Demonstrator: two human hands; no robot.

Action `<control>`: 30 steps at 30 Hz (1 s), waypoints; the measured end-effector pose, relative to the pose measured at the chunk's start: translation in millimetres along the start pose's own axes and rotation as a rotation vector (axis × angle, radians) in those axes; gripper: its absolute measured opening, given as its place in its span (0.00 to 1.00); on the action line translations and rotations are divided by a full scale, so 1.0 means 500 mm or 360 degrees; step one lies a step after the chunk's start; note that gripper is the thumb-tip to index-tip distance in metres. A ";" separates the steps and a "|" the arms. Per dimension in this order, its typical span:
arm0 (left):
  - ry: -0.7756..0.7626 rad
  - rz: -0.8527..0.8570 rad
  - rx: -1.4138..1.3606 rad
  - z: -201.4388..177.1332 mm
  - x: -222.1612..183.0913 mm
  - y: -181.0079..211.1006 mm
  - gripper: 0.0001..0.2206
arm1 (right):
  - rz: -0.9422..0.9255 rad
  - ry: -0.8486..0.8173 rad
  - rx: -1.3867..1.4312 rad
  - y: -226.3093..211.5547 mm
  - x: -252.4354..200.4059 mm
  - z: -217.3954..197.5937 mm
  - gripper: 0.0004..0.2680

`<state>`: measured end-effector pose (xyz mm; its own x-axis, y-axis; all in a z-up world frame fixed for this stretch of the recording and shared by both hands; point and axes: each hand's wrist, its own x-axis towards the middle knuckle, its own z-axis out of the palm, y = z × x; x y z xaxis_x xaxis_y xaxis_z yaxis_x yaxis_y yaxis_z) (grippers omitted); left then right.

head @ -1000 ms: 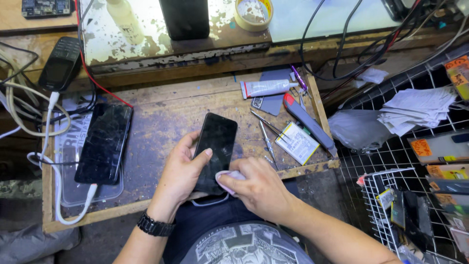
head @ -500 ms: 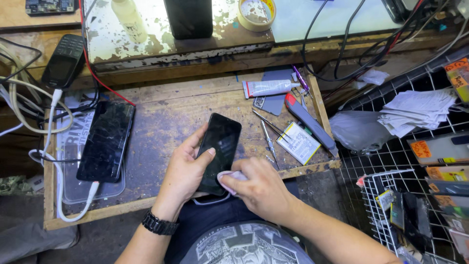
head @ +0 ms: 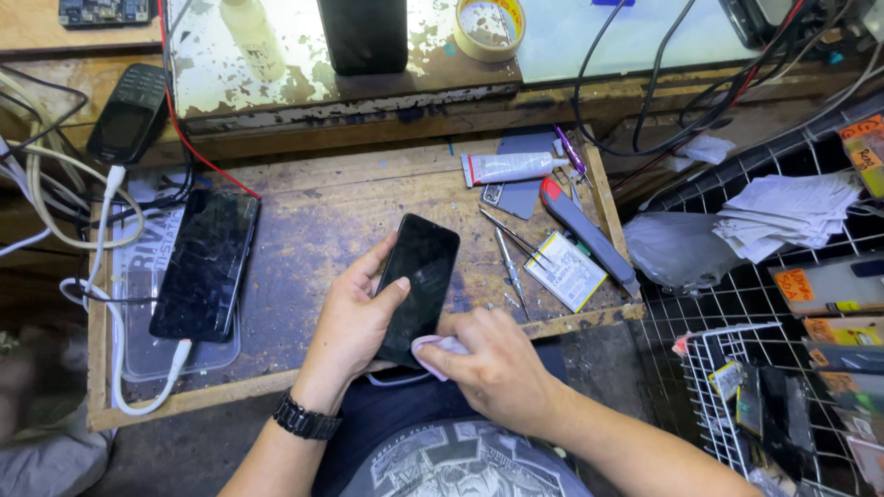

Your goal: The person cleans and prepares a mobile phone screen for repair by hand and with a cloth, applying liquid from a small bottle to the surface and wiping it thoroughly.

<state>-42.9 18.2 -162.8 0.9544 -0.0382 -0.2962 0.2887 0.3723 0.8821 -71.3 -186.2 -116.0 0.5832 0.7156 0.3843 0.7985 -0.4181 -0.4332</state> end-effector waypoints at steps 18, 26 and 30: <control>0.0024 0.0094 0.0233 0.001 -0.002 0.006 0.28 | -0.0068 -0.0031 0.0055 -0.007 0.022 0.008 0.13; 0.0011 0.0132 0.0218 0.007 -0.006 0.011 0.28 | -0.0080 -0.0055 0.0079 -0.007 0.018 0.017 0.13; -0.0008 0.0184 0.0174 0.007 -0.005 0.010 0.27 | -0.0002 0.0023 -0.0034 -0.004 0.024 0.018 0.12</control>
<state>-43.8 16.9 -156.3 0.9821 -0.0059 -0.1884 0.1829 0.2714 0.9449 -67.1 -171.8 -117.9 0.5843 0.7081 0.3965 0.8021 -0.4293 -0.4153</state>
